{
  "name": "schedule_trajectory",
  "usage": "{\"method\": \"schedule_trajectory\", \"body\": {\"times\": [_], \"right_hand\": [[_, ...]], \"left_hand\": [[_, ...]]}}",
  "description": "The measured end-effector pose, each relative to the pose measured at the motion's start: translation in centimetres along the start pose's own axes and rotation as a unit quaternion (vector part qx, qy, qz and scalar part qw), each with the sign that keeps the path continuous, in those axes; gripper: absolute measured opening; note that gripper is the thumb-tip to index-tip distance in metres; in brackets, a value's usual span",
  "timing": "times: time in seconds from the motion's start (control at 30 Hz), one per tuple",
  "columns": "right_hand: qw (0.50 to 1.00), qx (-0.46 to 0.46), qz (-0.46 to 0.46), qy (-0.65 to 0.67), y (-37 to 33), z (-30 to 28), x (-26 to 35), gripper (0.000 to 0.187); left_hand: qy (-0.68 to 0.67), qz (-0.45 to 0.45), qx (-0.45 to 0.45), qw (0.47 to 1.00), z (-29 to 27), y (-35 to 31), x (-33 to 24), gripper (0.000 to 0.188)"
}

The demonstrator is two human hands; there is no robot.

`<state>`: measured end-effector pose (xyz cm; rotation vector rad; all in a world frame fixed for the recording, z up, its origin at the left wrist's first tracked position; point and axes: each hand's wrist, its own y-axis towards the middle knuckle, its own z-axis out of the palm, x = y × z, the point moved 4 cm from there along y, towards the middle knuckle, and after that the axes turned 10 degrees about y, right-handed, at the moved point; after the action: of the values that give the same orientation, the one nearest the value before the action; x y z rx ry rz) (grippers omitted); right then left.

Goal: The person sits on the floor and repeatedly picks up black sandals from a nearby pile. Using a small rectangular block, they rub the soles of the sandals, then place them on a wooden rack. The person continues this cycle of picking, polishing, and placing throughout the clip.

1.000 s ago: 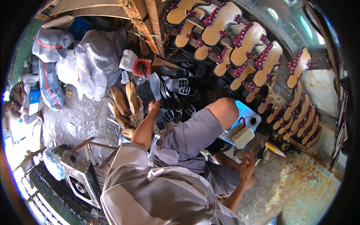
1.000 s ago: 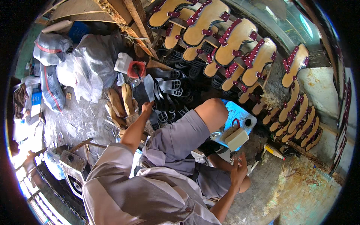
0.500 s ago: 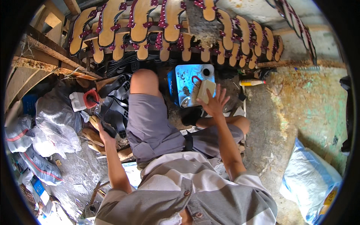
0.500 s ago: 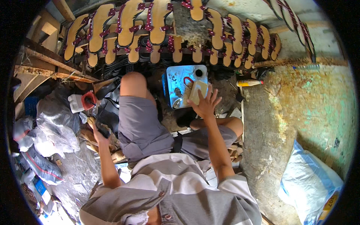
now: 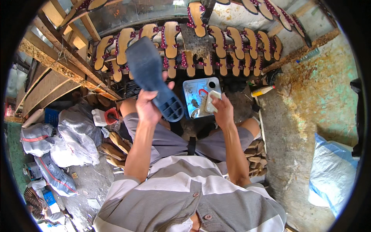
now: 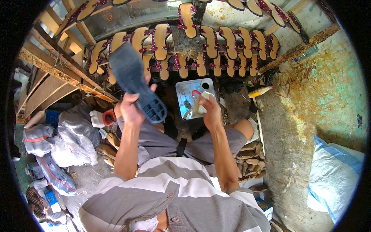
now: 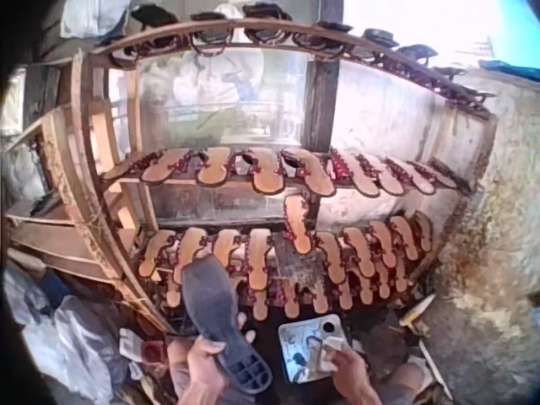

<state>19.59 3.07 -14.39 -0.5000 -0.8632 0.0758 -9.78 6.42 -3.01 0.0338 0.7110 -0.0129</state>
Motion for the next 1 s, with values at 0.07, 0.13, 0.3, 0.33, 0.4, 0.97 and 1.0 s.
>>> {"method": "schedule_trajectory", "body": {"times": [0.07,0.13,0.3,0.33,0.4,0.97,1.0], "right_hand": [[0.985,0.151,-0.085,0.002,-2.1,5.9,1.8,0.056],[0.944,0.286,-0.155,0.053,-4.5,10.9,2.4,0.059],[0.836,0.18,-0.513,-0.078,-8.3,13.6,4.2,0.057],[0.847,0.178,-0.491,-0.102,-7.8,13.4,4.5,0.057],[0.843,0.205,-0.476,-0.143,-7.3,13.2,4.9,0.057],[0.957,0.205,-0.196,-0.066,-7.5,13.4,6.0,0.075],[0.939,0.224,-0.191,-0.176,-6.6,12.7,6.7,0.077]], "left_hand": [[-0.02,-0.057,0.043,0.997,3.1,0.8,1.2,0.063],[-0.079,-0.081,0.102,0.988,5.8,1.2,1.4,0.06],[-0.07,-0.091,0.109,0.987,8.0,1.1,0.4,0.056],[-0.062,-0.093,0.083,0.99,8.0,0.8,0.4,0.054],[-0.047,-0.136,0.098,0.985,8.4,0.5,0.8,0.053],[-0.337,-0.262,0.333,0.841,7.0,-2.4,2.9,0.073],[-0.275,-0.281,0.224,0.892,5.6,-3.5,4.3,0.071]]}}
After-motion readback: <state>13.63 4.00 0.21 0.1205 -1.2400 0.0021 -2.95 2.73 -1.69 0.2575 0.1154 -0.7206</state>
